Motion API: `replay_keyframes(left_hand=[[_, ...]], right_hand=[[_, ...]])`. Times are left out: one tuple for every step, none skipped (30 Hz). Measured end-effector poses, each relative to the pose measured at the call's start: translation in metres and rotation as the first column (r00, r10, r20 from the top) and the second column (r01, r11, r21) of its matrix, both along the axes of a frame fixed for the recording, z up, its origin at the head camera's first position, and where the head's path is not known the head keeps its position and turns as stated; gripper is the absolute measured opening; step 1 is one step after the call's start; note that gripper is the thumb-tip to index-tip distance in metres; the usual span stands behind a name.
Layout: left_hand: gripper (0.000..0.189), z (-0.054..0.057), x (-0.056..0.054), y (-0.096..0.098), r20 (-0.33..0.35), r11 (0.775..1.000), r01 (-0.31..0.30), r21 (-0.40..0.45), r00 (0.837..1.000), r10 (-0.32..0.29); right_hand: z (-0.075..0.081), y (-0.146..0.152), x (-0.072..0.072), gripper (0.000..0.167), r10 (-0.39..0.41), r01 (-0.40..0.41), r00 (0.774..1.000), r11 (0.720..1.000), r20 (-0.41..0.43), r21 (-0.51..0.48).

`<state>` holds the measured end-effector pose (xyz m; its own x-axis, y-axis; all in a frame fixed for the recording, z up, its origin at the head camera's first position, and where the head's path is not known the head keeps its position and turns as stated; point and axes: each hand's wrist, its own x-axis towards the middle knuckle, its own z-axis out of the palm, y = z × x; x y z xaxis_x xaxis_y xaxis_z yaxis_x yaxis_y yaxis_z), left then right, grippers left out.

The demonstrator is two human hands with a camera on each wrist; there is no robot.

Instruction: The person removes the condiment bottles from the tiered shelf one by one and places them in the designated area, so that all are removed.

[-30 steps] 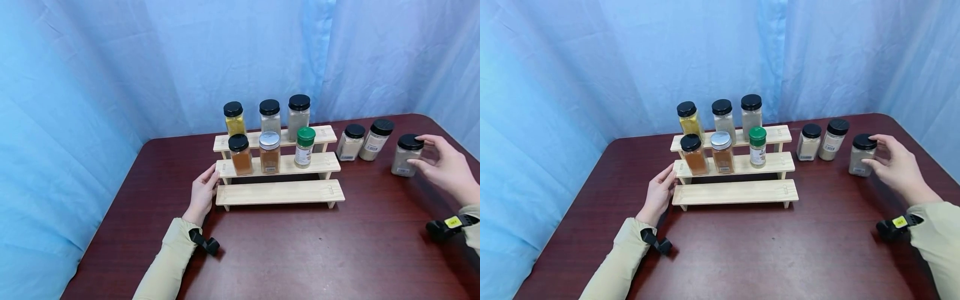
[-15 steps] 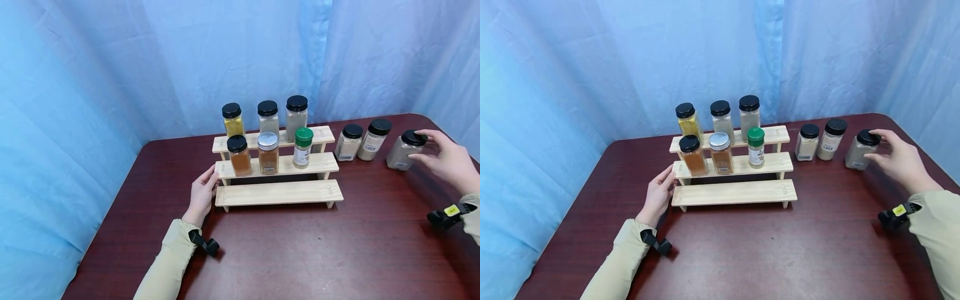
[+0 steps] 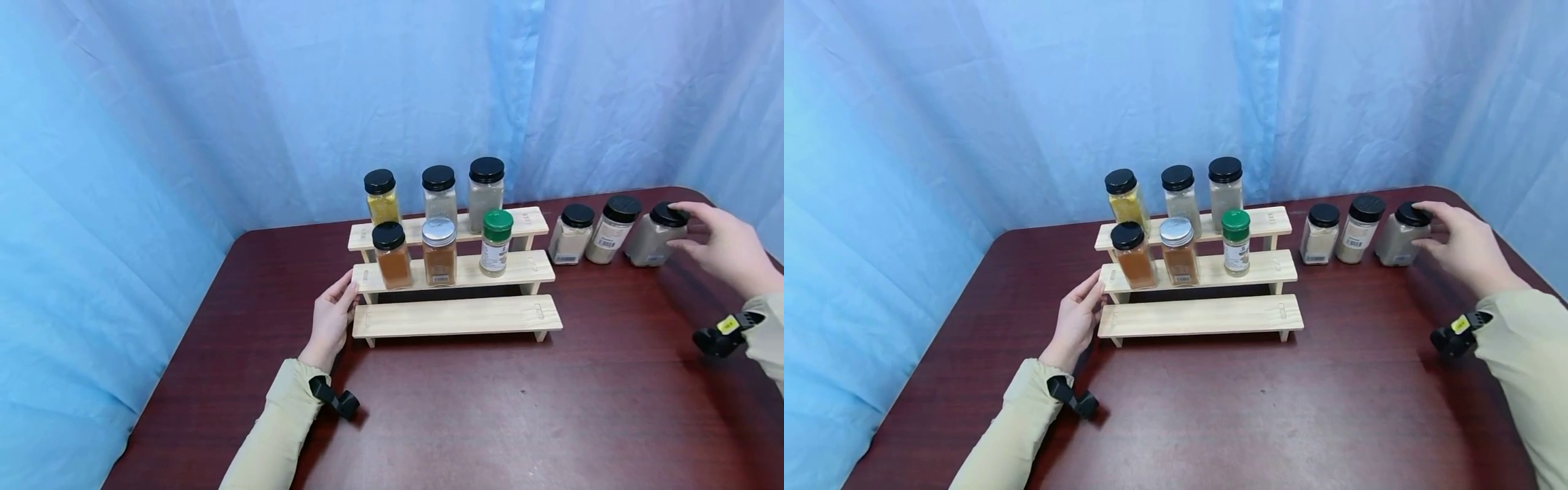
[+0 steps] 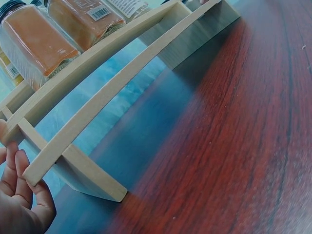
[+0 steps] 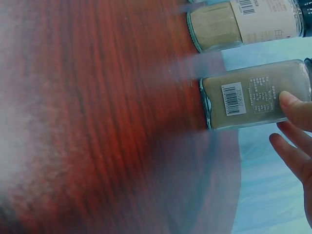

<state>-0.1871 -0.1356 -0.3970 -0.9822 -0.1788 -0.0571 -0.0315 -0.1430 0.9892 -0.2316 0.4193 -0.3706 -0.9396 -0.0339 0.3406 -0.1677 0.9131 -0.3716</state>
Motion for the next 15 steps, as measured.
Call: replay_keyframes(left_hand=[[0.04, 0.0, 0.0001, -0.0001, 0.001, 1.0, 0.001, 0.0, 1.0, -0.001], [0.04, 0.0001, 0.0001, 0.0, 0.002, 1.0, 0.001, 0.004, 1.0, -0.001], [0.04, 0.0002, 0.0001, 0.0002, 0.002, 1.0, 0.002, 0.006, 1.0, -0.002], [0.04, 0.0003, 0.0, 0.0003, 0.003, 1.0, 0.003, 0.008, 1.0, -0.003], [0.04, 0.0004, 0.0, 0.0004, 0.004, 1.0, 0.003, 0.009, 1.0, -0.003], [0.041, 0.0001, -0.0001, 0.0003, 0.005, 1.0, 0.004, 0.008, 1.0, -0.004], [0.041, 0.0001, -0.0001, 0.0004, 0.006, 1.0, 0.002, 0.009, 1.0, -0.002], [0.041, 0.0, -0.0001, 0.0002, 0.007, 1.0, 0.002, 0.01, 1.0, -0.002], [0.041, -0.0002, -0.0002, 0.0, 0.007, 1.0, 0.003, 0.008, 1.0, -0.003], [0.041, -0.0002, -0.0003, 0.0, 0.007, 1.0, 0.003, 0.009, 1.0, -0.003], [0.041, -0.0004, -0.0003, -0.0002, 0.007, 1.0, 0.002, 0.009, 1.0, -0.002], [0.041, -0.0005, -0.0004, -0.0003, 0.006, 1.0, 0.002, 0.01, 1.0, -0.002], [0.041, -0.0004, -0.0003, -0.0003, 0.005, 1.0, 0.002, 0.011, 1.0, -0.002], [0.041, -0.0004, -0.0001, -0.0003, 0.004, 1.0, 0.002, 0.011, 1.0, -0.002], [0.041, -0.0002, 0.0, -0.0001, 0.003, 1.0, 0.002, 0.009, 1.0, -0.002]], right_hand=[[0.0025, -0.0027, 0.0012, 0.062, -0.001, 0.001, 1.0, 1.0, 0.0, 0.005], [0.004, -0.0039, 0.0016, 0.062, 0.0, 0.0, 1.0, 1.0, 0.001, 0.007], [0.0049, -0.0049, 0.0017, 0.061, -0.002, 0.002, 1.0, 1.0, 0.004, 0.007], [0.0053, -0.0049, 0.0013, 0.062, -0.002, 0.002, 1.0, 1.0, 0.008, 0.005], [0.0054, -0.0045, 0.0005, 0.062, -0.002, 0.002, 1.0, 1.0, 0.013, 0.002], [0.0053, -0.0044, -0.0004, 0.062, -0.002, 0.002, 1.0, 1.0, 0.014, 0.0], [0.005, -0.0041, -0.0015, 0.062, -0.001, 0.001, 1.0, 1.0, 0.015, -0.001], [0.0049, -0.0038, -0.0027, 0.062, 0.0, 0.0, 1.0, 1.0, 0.014, -0.003], [0.0049, -0.004, -0.0038, 0.061, 0.0, 0.0, 1.0, 1.0, 0.012, -0.002], [0.005, -0.0039, -0.0048, 0.061, 0.002, -0.002, 1.0, 1.0, 0.009, 0.0], [0.0052, -0.0045, -0.0059, 0.061, 0.001, -0.001, 1.0, 1.0, 0.007, 0.004], [0.0056, -0.0052, -0.0066, 0.06, 0.0, 0.0, 1.0, 1.0, 0.007, 0.008], [0.0062, -0.0052, -0.0072, 0.06, 0.001, -0.001, 1.0, 1.0, 0.01, 0.008], [0.0067, -0.0056, -0.0077, 0.059, -0.001, 0.001, 1.0, 1.0, 0.011, 0.012], [0.0073, -0.0058, -0.008, 0.059, -0.001, 0.001, 1.0, 1.0, 0.014, 0.013]])
